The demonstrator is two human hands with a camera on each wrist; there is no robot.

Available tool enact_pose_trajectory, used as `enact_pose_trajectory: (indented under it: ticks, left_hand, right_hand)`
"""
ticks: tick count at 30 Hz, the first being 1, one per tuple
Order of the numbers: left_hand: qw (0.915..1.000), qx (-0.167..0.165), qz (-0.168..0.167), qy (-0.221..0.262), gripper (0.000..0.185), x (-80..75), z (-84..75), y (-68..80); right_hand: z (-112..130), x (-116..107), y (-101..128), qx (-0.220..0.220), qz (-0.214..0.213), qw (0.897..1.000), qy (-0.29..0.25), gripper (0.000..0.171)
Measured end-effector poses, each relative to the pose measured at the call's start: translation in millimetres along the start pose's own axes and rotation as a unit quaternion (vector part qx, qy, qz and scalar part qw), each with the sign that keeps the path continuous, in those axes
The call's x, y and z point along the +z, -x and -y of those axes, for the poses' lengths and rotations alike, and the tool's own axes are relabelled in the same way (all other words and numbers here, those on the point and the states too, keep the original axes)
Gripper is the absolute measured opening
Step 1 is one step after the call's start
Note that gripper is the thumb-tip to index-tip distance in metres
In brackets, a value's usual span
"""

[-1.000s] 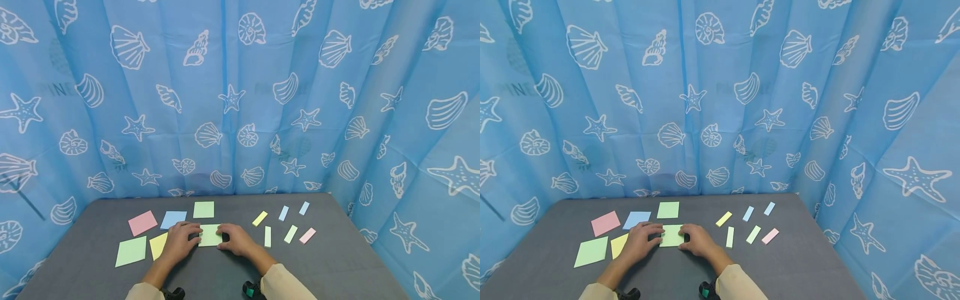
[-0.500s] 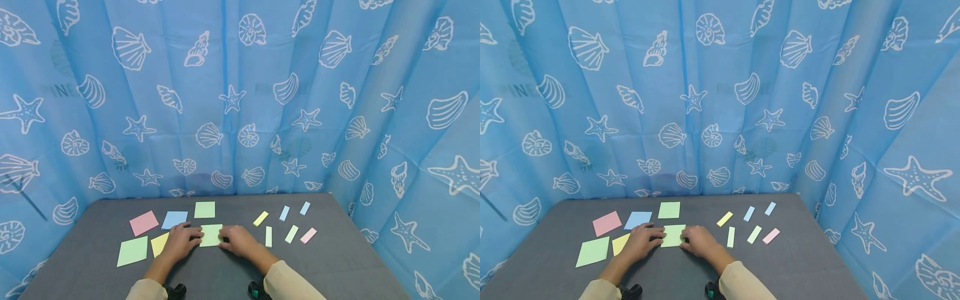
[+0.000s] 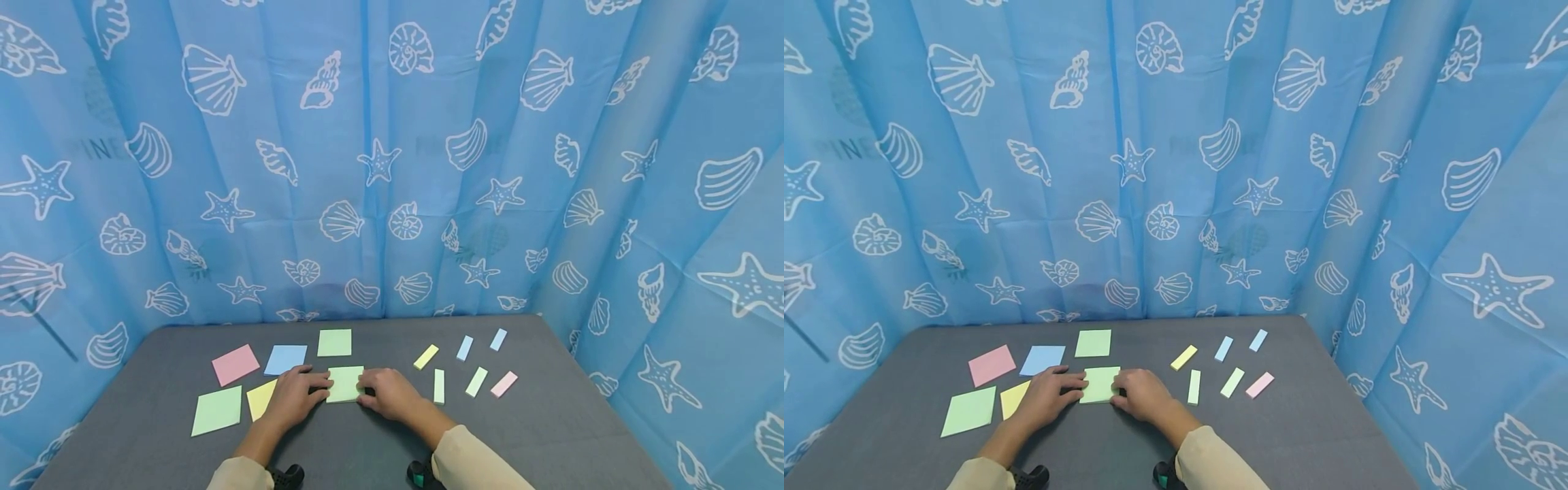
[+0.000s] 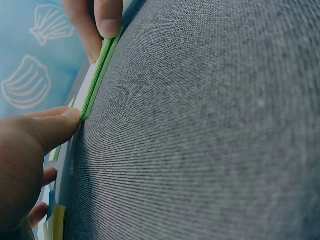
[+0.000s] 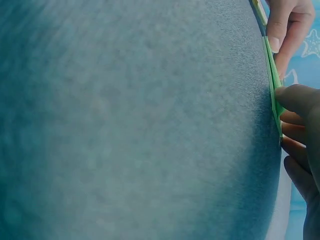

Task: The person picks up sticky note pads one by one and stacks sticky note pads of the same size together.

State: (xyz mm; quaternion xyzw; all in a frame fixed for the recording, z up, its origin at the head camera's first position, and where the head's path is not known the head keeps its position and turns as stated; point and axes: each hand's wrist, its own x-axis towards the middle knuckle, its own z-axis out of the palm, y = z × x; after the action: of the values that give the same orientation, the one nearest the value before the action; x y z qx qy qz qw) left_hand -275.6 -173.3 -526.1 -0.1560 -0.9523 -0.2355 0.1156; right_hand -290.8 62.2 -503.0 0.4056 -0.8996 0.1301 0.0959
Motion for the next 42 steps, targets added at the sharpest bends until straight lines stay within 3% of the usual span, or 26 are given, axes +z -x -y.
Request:
enact_pose_trajectory:
  ticks: [12, 31, 42]
  left_hand:
    - [0.9999, -0.007, 0.006, -0.01, 0.021, 0.3, -1.7, 0.1]
    - [0.9999, -0.01, -0.008, 0.002, 0.021, -0.9, -4.7, 3.5]
    - [0.9998, -0.017, 0.001, 0.005, 0.023, -0.6, -7.2, 4.1]
  right_hand:
    - [-6, 2, 1, -0.023, -0.029, 0.998, -0.048, 0.016]
    - [-6, -2, -5, 0.013, -0.024, 0.996, -0.089, 0.012]
    - [-7, -3, -4, 0.014, -0.023, 0.995, -0.094, 0.011]
